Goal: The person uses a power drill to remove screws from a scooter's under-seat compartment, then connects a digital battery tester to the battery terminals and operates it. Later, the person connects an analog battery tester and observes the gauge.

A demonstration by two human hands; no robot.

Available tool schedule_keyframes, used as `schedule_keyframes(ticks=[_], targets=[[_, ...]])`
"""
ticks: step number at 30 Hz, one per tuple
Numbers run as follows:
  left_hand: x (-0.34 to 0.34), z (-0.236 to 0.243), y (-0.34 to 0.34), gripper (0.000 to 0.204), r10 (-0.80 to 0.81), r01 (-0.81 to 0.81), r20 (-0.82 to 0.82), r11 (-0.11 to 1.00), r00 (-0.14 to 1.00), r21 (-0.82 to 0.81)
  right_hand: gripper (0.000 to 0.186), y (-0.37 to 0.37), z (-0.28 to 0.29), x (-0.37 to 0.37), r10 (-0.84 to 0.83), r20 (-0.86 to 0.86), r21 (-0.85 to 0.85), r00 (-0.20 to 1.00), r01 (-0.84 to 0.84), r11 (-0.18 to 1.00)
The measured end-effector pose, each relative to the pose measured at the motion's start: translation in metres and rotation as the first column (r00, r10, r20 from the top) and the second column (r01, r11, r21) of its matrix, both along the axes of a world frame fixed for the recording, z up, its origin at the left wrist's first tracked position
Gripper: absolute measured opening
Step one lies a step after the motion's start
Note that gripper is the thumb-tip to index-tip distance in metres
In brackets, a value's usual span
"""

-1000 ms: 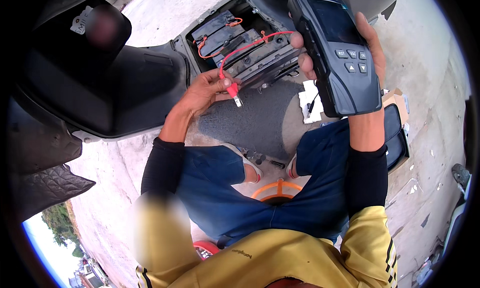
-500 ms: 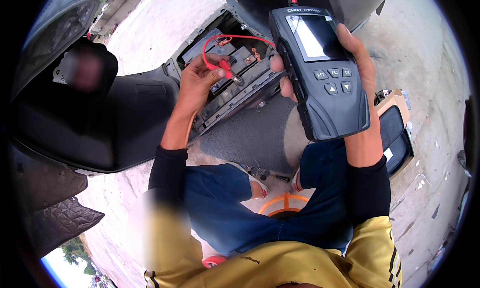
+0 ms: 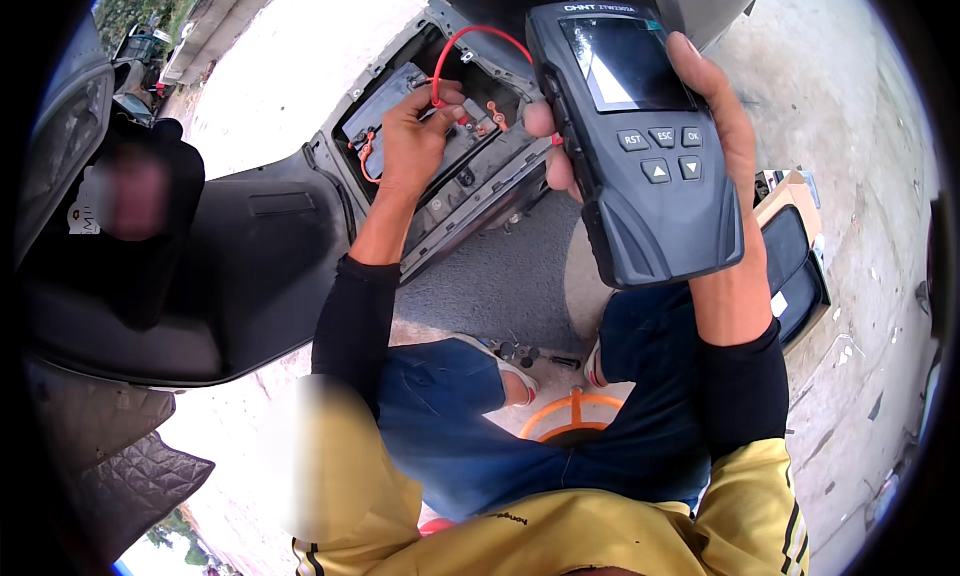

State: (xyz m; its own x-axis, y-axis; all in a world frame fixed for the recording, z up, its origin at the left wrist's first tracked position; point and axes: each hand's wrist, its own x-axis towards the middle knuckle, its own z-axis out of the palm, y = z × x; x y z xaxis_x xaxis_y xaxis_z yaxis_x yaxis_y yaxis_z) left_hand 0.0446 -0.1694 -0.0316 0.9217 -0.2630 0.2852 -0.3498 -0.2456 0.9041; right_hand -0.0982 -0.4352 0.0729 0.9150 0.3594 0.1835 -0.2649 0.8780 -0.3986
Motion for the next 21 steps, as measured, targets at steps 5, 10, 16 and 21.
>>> schedule_keyframes(ticks=[5, 10, 16, 21], targets=[[0.000, -0.005, -0.007, 0.013, -0.021, 0.020, 0.029, 0.999, 0.999, 0.044, 0.078, -0.002, -0.003, 0.002, -0.028, 0.048, -0.018, 0.998, 0.029, 0.999], [-0.001, -0.007, -0.008, 0.015, -0.037, 0.036, 0.020, 0.998, 0.999, 0.042, 0.078, -0.003, -0.003, 0.005, -0.049, 0.080, -0.061, 0.996, 0.054, 0.997], [-0.004, -0.004, -0.007, 0.017, -0.070, 0.066, 0.022, 0.988, 0.997, 0.136, 0.077, -0.003, -0.005, 0.004, -0.052, 0.081, -0.027, 0.995, 0.054, 0.998], [-0.010, 0.003, -0.005, 0.039, -0.075, 0.082, -0.051, 0.986, 0.996, 0.147, 0.065, -0.005, 0.004, 0.003, -0.045, 0.033, 0.041, 0.998, 0.044, 0.998]])
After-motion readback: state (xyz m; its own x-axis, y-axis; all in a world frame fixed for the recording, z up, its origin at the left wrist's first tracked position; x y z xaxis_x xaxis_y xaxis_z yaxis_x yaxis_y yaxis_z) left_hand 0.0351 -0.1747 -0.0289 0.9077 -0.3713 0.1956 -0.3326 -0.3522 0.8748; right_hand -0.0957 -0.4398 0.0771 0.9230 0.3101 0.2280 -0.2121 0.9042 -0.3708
